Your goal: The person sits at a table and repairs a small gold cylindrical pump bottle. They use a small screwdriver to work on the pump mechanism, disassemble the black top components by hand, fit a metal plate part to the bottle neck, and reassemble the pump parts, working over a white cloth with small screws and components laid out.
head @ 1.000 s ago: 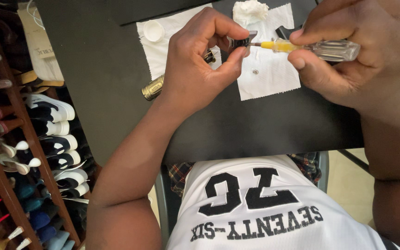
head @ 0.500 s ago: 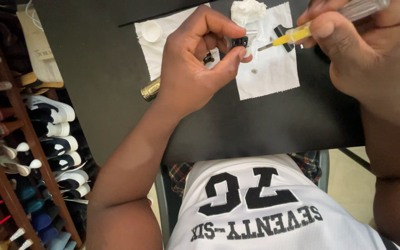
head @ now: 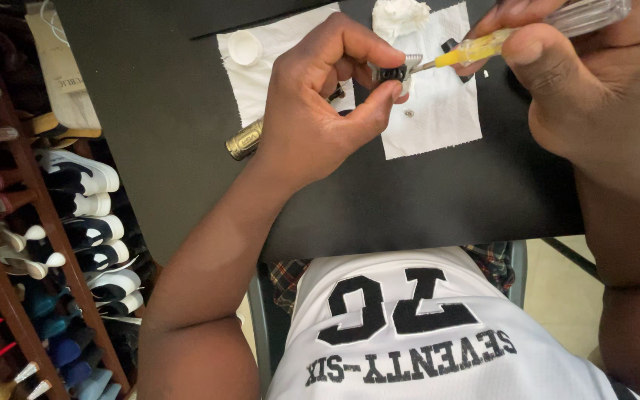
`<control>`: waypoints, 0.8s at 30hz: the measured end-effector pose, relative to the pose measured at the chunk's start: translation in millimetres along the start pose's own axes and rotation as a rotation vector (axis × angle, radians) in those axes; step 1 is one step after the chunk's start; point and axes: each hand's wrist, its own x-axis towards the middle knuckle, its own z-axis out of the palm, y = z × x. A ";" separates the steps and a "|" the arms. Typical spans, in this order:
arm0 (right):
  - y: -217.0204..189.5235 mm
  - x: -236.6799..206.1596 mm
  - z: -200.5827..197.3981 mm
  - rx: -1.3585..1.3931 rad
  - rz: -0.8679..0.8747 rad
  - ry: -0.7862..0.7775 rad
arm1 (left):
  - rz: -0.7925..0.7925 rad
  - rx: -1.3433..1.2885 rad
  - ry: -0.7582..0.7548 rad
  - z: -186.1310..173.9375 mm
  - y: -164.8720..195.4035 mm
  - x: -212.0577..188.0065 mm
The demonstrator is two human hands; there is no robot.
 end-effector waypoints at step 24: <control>-10.7 -2.9 5.1 0.032 -0.048 -0.002 | 0.004 0.184 0.036 2.4 3.9 0.8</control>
